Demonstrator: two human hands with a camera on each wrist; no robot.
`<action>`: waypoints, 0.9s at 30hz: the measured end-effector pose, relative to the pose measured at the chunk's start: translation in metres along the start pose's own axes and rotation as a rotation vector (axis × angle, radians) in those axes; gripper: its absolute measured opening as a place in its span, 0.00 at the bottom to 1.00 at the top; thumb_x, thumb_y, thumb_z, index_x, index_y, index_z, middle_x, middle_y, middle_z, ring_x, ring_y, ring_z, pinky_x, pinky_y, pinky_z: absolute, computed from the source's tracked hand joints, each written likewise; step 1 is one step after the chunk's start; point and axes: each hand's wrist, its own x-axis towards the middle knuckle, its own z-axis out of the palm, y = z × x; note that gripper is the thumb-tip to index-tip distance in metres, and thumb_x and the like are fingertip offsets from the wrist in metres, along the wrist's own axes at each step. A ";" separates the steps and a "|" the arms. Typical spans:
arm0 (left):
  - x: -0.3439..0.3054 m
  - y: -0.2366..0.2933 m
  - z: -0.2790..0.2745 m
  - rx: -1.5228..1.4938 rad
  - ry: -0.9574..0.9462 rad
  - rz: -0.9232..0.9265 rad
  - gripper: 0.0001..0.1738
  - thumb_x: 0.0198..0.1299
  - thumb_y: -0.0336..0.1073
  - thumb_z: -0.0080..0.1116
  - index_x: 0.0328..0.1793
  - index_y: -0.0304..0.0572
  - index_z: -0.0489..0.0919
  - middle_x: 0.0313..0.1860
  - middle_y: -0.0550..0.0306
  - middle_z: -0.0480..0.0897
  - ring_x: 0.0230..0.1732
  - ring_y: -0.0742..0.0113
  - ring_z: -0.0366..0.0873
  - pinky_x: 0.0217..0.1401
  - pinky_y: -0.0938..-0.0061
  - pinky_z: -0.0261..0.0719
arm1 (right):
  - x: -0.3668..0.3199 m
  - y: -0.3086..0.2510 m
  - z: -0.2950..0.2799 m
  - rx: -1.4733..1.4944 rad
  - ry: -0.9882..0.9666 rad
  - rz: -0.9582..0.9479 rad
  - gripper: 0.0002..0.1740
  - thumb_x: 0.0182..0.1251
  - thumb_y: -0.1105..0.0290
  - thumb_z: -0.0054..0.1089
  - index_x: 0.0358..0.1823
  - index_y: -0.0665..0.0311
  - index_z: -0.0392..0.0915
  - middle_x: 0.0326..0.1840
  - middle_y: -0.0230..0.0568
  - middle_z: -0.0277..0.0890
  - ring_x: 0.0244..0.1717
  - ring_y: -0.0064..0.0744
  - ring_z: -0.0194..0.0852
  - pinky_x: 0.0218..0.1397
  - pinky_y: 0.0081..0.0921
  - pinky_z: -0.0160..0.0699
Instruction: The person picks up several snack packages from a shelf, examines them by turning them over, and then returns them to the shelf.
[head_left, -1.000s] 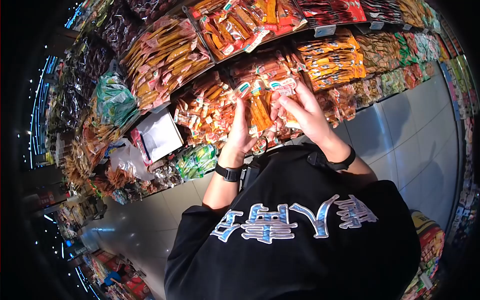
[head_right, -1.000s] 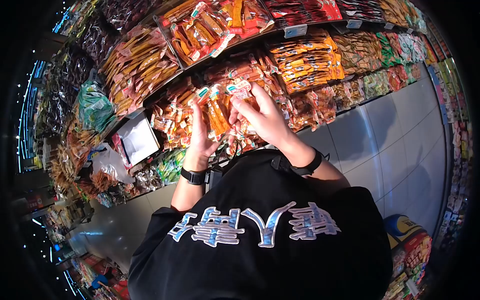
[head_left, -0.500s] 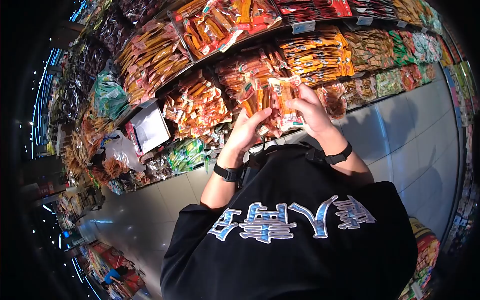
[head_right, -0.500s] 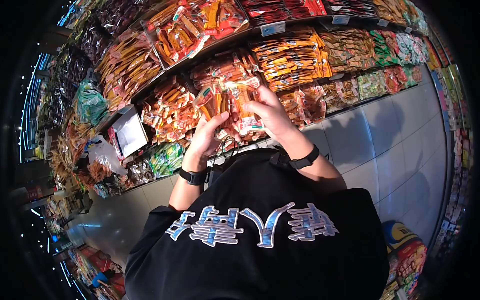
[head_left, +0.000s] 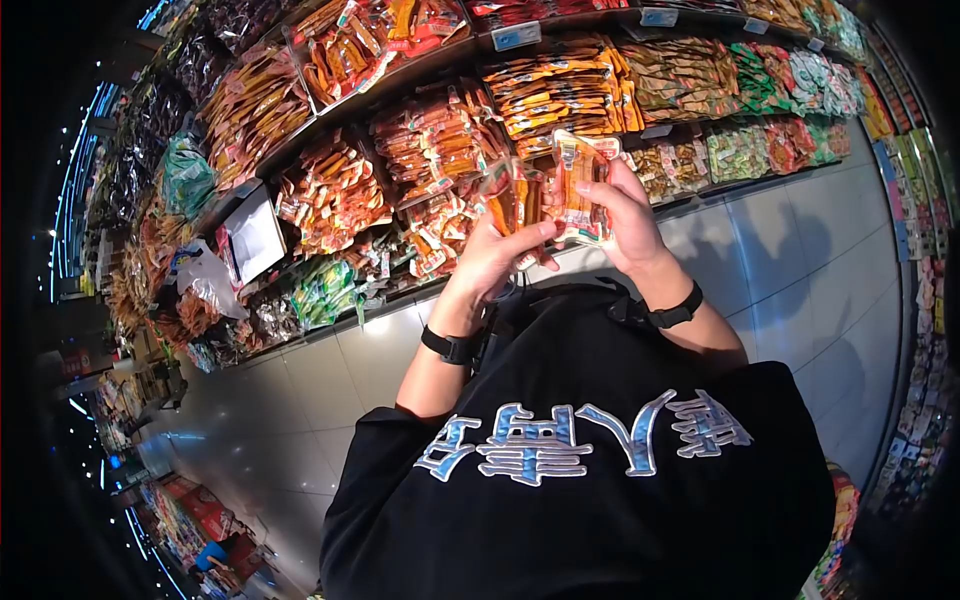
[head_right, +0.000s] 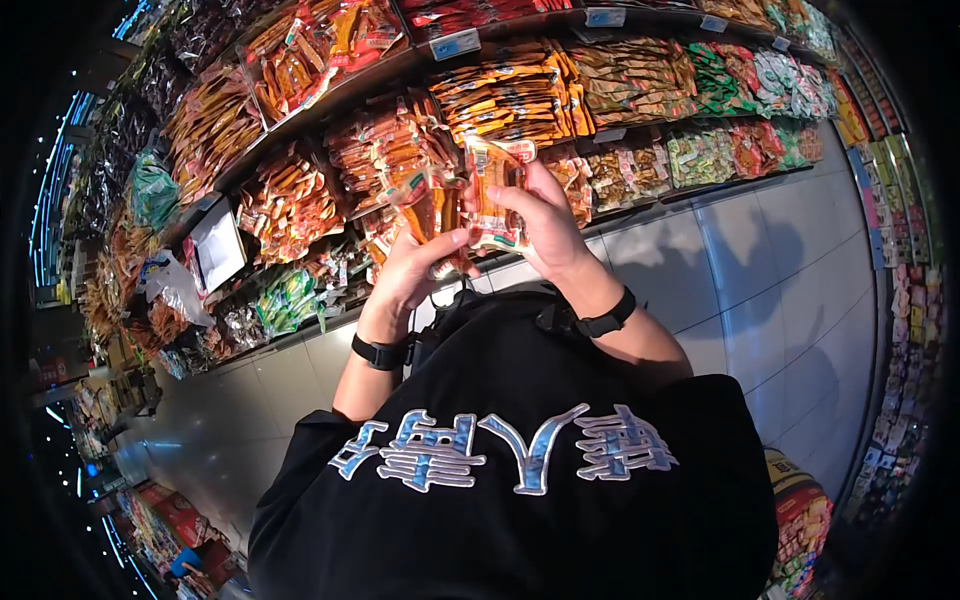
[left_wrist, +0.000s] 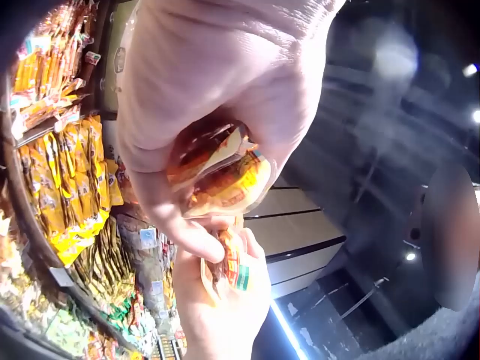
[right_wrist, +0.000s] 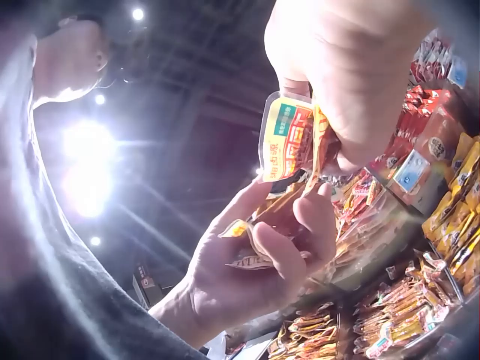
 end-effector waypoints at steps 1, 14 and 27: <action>-0.002 -0.005 0.010 0.037 -0.015 -0.023 0.26 0.59 0.23 0.65 0.63 0.36 0.71 0.46 0.56 0.81 0.40 0.66 0.81 0.31 0.67 0.88 | -0.005 -0.002 -0.003 -0.011 0.018 -0.018 0.20 0.69 0.79 0.50 0.62 0.68 0.66 0.47 0.42 0.78 0.47 0.29 0.79 0.54 0.30 0.80; -0.032 -0.034 0.019 0.019 0.533 0.249 0.20 0.58 0.25 0.60 0.57 0.42 0.73 0.39 0.63 0.80 0.35 0.74 0.78 0.35 0.78 0.77 | -0.037 0.001 -0.027 -0.240 -0.081 -0.149 0.16 0.73 0.70 0.57 0.58 0.67 0.70 0.46 0.35 0.77 0.52 0.23 0.73 0.61 0.24 0.69; -0.094 -0.010 -0.023 0.662 0.364 0.291 0.28 0.56 0.17 0.56 0.65 0.36 0.71 0.46 0.63 0.78 0.48 0.77 0.76 0.55 0.76 0.78 | -0.020 0.029 -0.006 -0.518 -0.388 0.538 0.20 0.76 0.55 0.51 0.52 0.67 0.74 0.40 0.37 0.79 0.39 0.22 0.78 0.43 0.21 0.77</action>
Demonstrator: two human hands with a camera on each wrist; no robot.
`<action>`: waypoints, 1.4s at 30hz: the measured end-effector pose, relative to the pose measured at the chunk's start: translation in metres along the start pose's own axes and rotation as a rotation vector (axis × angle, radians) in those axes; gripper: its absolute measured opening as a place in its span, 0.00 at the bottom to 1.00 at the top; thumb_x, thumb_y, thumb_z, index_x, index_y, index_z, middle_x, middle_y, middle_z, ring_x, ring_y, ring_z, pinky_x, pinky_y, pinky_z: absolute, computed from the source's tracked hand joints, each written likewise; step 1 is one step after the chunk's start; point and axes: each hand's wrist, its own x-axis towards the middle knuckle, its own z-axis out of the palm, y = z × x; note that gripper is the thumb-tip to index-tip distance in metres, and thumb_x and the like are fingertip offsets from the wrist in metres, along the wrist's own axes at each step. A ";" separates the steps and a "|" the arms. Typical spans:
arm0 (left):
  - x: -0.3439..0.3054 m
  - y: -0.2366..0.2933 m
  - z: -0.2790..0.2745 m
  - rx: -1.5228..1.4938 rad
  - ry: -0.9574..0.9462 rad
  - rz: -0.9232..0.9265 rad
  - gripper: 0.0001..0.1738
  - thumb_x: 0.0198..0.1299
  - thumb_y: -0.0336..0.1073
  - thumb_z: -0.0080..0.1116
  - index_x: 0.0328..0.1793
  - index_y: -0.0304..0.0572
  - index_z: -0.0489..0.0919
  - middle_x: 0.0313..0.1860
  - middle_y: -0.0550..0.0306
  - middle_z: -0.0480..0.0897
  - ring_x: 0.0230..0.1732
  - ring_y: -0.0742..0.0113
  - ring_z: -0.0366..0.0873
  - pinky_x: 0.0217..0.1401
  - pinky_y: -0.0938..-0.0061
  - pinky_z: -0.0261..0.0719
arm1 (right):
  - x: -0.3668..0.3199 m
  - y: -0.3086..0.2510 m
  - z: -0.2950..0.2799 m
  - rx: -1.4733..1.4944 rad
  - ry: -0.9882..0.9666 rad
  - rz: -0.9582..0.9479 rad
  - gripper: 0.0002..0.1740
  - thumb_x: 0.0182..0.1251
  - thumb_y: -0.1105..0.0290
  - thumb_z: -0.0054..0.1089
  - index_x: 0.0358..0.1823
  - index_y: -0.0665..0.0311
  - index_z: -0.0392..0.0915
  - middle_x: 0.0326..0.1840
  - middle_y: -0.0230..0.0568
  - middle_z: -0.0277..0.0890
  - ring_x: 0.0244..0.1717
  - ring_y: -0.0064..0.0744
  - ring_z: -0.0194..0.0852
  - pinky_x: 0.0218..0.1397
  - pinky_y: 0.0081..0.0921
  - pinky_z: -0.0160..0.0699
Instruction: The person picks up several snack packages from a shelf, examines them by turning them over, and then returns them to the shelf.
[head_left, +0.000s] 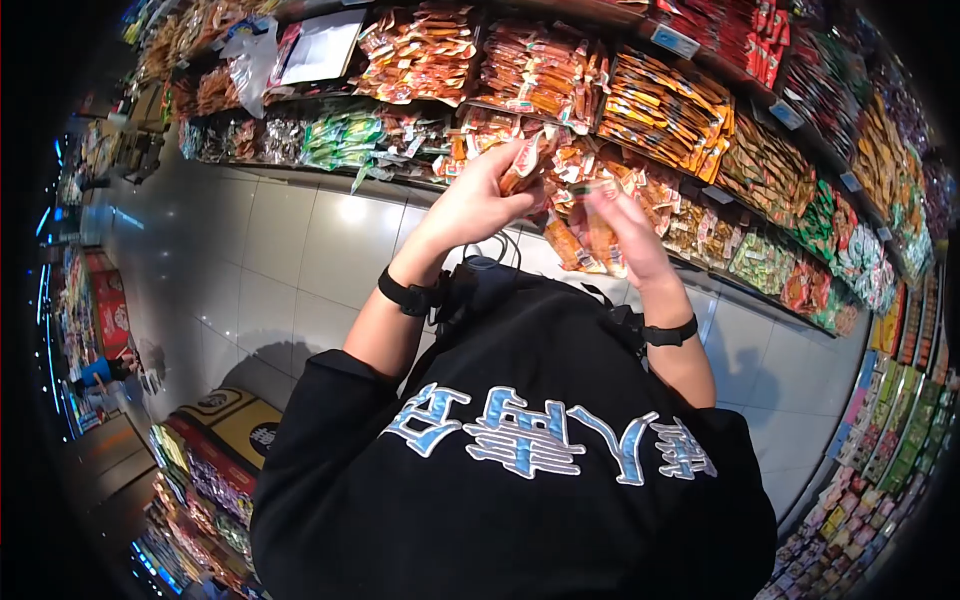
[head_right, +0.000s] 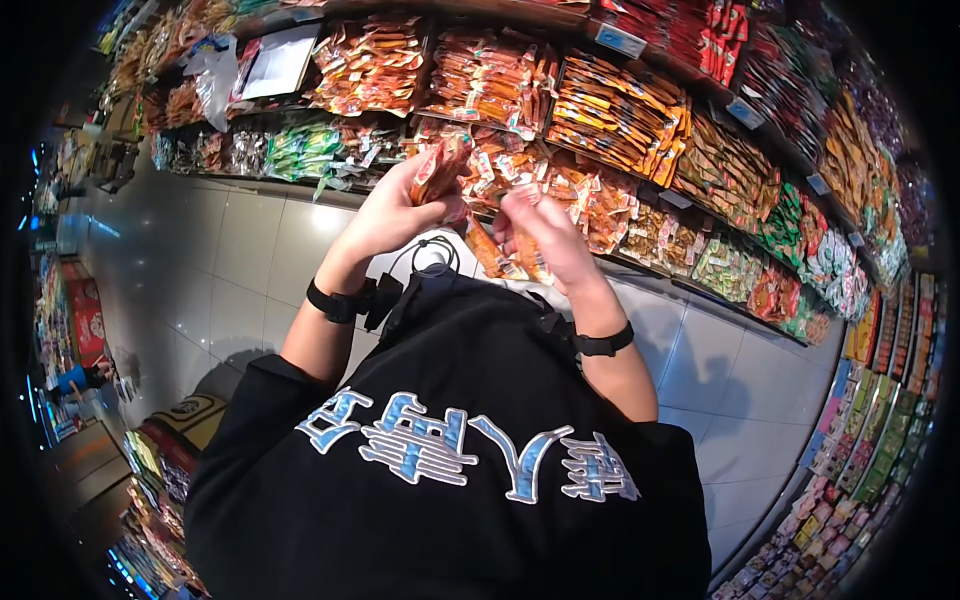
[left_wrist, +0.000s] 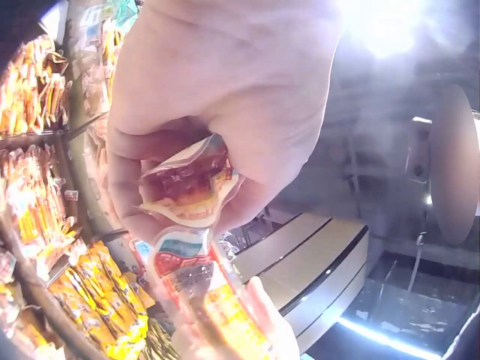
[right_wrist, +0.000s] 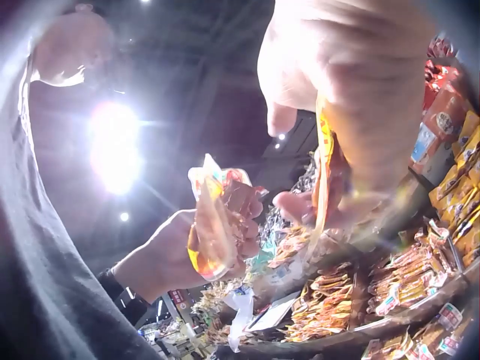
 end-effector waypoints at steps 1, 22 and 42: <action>0.000 -0.003 0.000 -0.021 0.040 0.043 0.26 0.55 0.20 0.58 0.62 0.35 0.73 0.43 0.59 0.79 0.45 0.74 0.76 0.53 0.74 0.78 | 0.004 0.000 0.017 -0.020 -0.004 -0.064 0.20 0.75 0.57 0.54 0.55 0.67 0.73 0.43 0.35 0.79 0.41 0.21 0.77 0.45 0.21 0.76; -0.058 -0.030 -0.192 -0.791 0.182 -0.100 0.25 0.69 0.48 0.48 0.59 0.32 0.70 0.32 0.50 0.81 0.22 0.68 0.78 0.21 0.77 0.77 | 0.126 -0.005 0.169 0.366 -0.323 0.133 0.26 0.63 0.77 0.56 0.63 0.71 0.65 0.42 0.42 0.75 0.35 0.29 0.78 0.36 0.27 0.81; -0.065 -0.057 -0.242 -0.787 -0.077 -0.150 0.20 0.69 0.32 0.53 0.65 0.32 0.70 0.51 0.44 0.83 0.52 0.57 0.84 0.56 0.63 0.83 | 0.181 -0.004 0.240 0.217 0.070 -0.189 0.10 0.66 0.75 0.63 0.47 0.66 0.76 0.31 0.31 0.77 0.28 0.18 0.75 0.32 0.20 0.77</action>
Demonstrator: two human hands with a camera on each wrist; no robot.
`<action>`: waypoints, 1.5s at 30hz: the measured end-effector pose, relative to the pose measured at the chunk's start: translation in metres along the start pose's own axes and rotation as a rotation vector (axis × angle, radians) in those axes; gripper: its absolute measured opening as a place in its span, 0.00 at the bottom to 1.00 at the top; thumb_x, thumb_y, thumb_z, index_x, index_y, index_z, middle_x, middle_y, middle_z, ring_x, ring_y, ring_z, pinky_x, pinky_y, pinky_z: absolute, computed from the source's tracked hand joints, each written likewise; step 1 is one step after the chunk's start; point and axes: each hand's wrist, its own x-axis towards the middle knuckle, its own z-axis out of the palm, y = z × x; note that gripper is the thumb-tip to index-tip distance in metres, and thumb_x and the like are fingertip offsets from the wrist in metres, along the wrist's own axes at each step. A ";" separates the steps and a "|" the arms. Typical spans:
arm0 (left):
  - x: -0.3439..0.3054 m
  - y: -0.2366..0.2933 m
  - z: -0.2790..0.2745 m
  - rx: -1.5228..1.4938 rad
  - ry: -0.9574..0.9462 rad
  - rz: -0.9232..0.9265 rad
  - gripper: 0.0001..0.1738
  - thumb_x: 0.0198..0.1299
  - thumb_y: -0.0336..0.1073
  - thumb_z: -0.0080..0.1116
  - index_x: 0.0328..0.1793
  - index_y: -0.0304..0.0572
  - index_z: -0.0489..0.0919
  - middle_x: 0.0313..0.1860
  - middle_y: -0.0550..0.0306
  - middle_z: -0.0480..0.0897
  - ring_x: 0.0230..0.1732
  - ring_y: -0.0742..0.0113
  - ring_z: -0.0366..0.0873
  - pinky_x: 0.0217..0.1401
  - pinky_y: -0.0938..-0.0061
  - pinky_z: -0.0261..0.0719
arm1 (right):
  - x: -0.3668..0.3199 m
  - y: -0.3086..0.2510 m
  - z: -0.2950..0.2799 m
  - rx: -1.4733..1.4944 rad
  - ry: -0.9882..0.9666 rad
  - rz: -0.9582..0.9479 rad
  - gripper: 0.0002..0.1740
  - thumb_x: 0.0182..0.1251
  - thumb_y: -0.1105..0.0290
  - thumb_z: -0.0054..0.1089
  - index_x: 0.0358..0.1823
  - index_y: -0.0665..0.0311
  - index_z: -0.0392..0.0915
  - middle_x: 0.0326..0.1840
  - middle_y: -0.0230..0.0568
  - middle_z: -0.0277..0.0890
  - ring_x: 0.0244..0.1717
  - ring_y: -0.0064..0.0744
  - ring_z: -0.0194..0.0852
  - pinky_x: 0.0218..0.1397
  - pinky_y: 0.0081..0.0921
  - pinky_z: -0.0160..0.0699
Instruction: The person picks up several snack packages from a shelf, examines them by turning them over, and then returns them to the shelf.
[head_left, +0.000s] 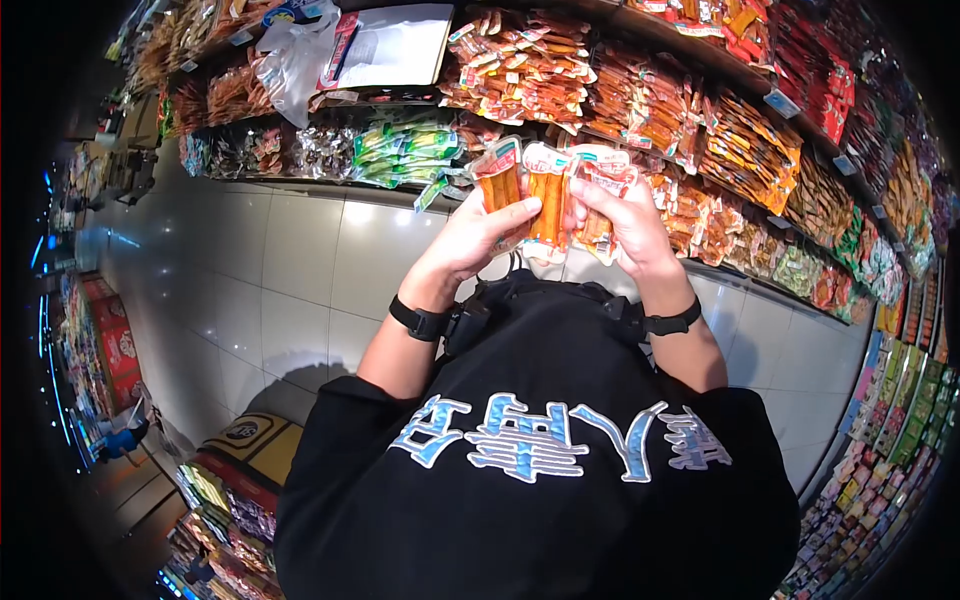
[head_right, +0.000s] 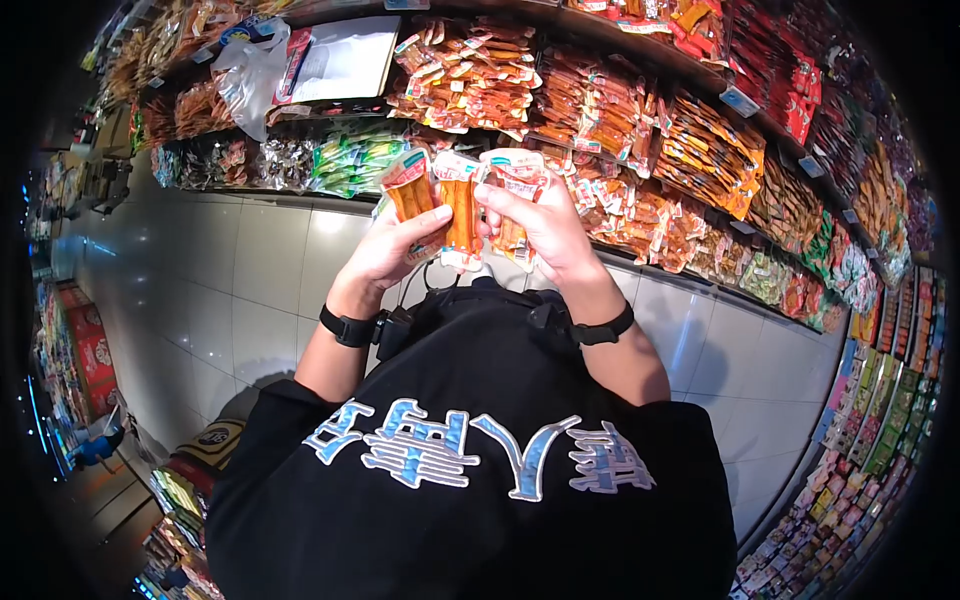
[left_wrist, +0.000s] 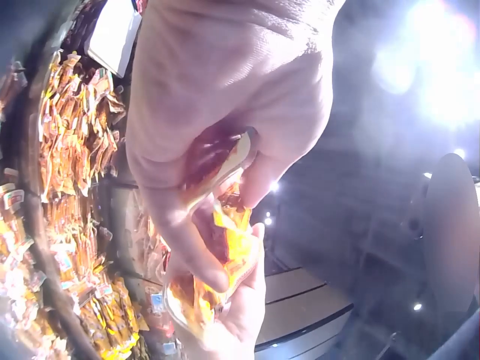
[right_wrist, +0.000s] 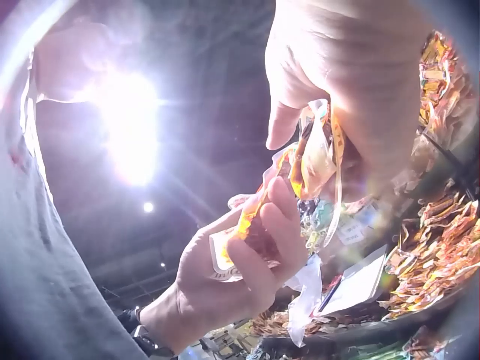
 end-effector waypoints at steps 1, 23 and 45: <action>-0.001 0.003 0.003 -0.063 -0.006 -0.017 0.18 0.70 0.31 0.52 0.64 0.34 0.70 0.51 0.47 0.82 0.50 0.59 0.84 0.55 0.64 0.84 | -0.001 0.001 0.003 0.005 -0.015 -0.012 0.10 0.66 0.75 0.63 0.47 0.66 0.76 0.31 0.31 0.77 0.27 0.18 0.75 0.32 0.20 0.77; 0.015 -0.024 0.021 0.163 0.265 0.010 0.12 0.70 0.40 0.58 0.53 0.42 0.78 0.41 0.64 0.82 0.38 0.81 0.78 0.35 0.84 0.73 | -0.008 0.006 -0.014 -0.754 -0.021 -0.377 0.21 0.61 0.76 0.65 0.55 0.64 0.72 0.42 0.39 0.82 0.40 0.26 0.83 0.46 0.25 0.81; 0.090 -0.114 0.184 0.080 0.123 -0.061 0.14 0.68 0.37 0.59 0.56 0.42 0.76 0.48 0.62 0.81 0.47 0.75 0.78 0.50 0.74 0.77 | -0.119 -0.075 -0.169 -0.462 -0.020 -0.278 0.24 0.57 0.77 0.69 0.55 0.67 0.71 0.44 0.37 0.80 0.46 0.26 0.79 0.53 0.27 0.78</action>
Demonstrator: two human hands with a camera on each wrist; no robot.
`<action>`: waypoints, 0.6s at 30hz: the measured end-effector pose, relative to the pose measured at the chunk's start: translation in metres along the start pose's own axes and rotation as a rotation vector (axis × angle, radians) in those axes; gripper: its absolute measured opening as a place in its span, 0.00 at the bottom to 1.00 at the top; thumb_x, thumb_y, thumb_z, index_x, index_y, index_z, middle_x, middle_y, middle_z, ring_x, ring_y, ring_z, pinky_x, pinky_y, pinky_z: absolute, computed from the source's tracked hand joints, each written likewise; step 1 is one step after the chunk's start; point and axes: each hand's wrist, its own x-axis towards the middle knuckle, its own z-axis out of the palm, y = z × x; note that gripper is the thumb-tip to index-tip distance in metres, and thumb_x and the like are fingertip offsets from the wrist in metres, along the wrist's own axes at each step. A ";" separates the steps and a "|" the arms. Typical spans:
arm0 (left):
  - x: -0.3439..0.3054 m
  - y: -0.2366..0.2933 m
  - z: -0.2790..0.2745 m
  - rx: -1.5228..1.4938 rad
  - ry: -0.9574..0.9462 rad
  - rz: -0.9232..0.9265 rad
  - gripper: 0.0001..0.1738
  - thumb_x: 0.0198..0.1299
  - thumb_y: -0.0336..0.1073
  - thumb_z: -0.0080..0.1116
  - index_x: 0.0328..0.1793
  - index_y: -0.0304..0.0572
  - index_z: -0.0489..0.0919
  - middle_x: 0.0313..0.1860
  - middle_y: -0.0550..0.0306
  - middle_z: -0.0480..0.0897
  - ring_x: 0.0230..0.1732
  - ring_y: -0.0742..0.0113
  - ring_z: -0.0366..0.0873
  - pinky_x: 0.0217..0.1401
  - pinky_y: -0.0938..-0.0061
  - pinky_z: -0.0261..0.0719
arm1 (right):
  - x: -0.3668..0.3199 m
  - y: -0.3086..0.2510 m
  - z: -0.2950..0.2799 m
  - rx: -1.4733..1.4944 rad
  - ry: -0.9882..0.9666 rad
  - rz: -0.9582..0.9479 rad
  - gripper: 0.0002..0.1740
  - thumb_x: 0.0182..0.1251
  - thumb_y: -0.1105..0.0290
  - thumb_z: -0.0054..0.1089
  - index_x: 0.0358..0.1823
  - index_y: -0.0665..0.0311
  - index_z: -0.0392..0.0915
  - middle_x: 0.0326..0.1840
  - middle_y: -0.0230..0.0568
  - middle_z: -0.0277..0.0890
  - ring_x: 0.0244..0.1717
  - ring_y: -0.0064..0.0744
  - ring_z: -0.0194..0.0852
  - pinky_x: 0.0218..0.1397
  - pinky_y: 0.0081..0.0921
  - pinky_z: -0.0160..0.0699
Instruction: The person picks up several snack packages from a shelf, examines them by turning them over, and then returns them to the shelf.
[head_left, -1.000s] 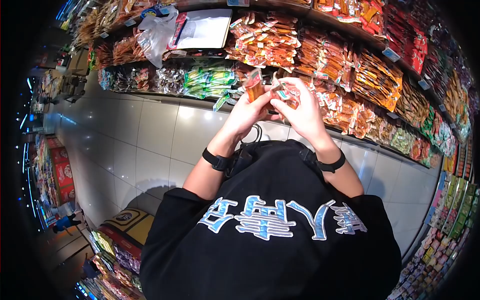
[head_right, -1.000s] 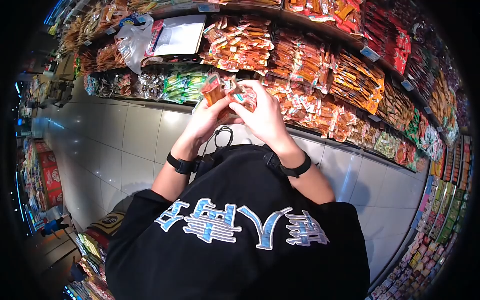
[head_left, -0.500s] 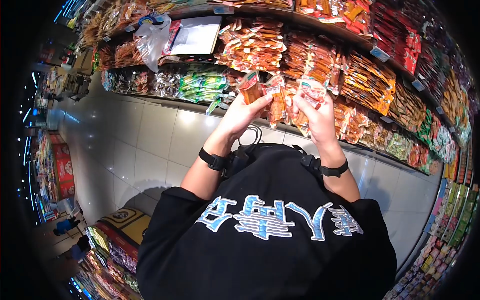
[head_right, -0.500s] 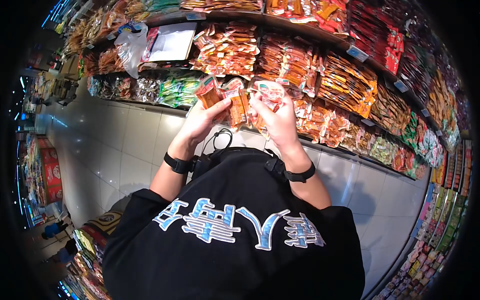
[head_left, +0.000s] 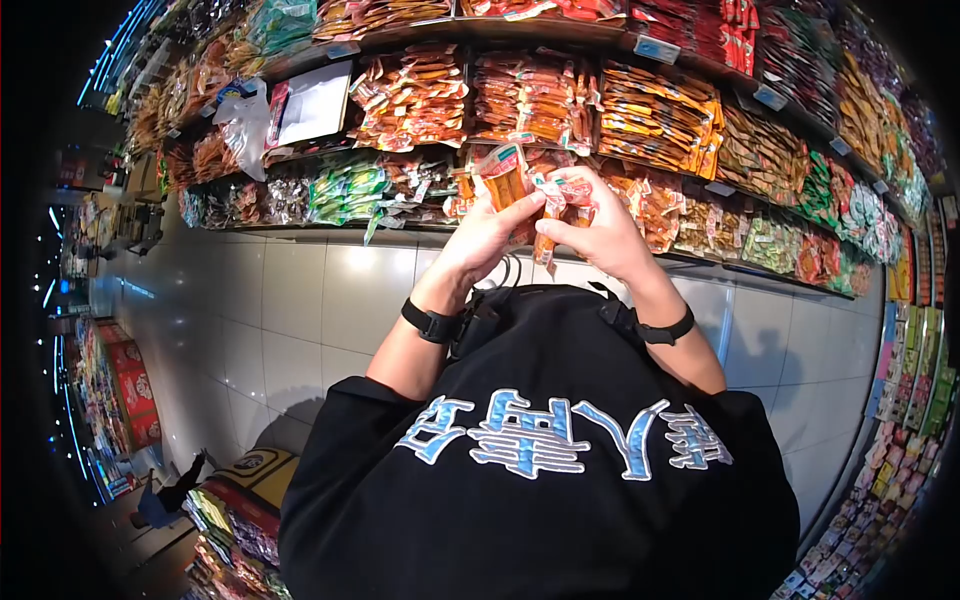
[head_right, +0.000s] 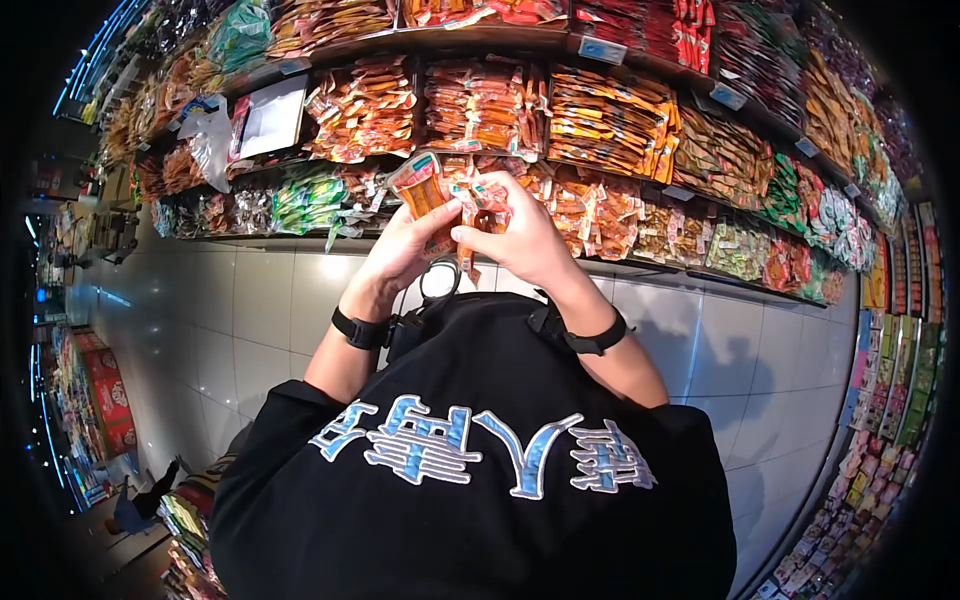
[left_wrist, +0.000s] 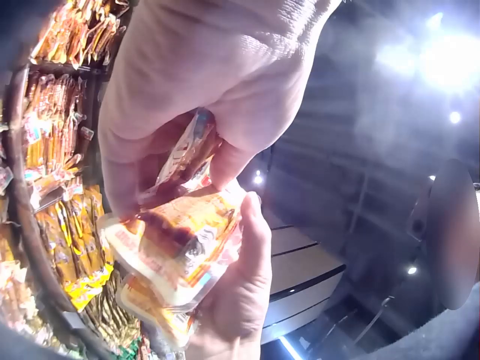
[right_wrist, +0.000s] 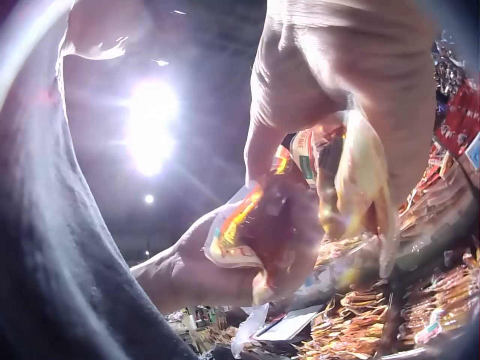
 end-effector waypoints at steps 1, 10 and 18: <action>-0.001 -0.004 0.006 -0.009 0.007 -0.010 0.14 0.69 0.37 0.58 0.57 0.42 0.76 0.48 0.61 0.81 0.47 0.74 0.79 0.50 0.74 0.78 | -0.004 0.002 -0.003 -0.091 0.038 -0.001 0.25 0.56 0.76 0.68 0.55 0.67 0.70 0.44 0.39 0.80 0.46 0.27 0.79 0.52 0.28 0.78; -0.033 -0.027 0.026 -0.195 0.080 -0.041 0.18 0.69 0.42 0.50 0.59 0.42 0.76 0.52 0.57 0.82 0.53 0.65 0.80 0.59 0.66 0.77 | -0.018 0.020 -0.012 0.085 -0.018 0.039 0.19 0.60 0.79 0.62 0.52 0.69 0.69 0.47 0.40 0.81 0.47 0.22 0.80 0.54 0.23 0.78; -0.059 -0.021 0.025 -0.174 0.128 0.195 0.16 0.69 0.42 0.47 0.51 0.37 0.74 0.52 0.44 0.81 0.52 0.57 0.81 0.59 0.63 0.77 | -0.027 0.034 -0.004 0.405 0.106 0.119 0.11 0.65 0.83 0.51 0.49 0.72 0.72 0.41 0.42 0.79 0.45 0.34 0.84 0.50 0.30 0.85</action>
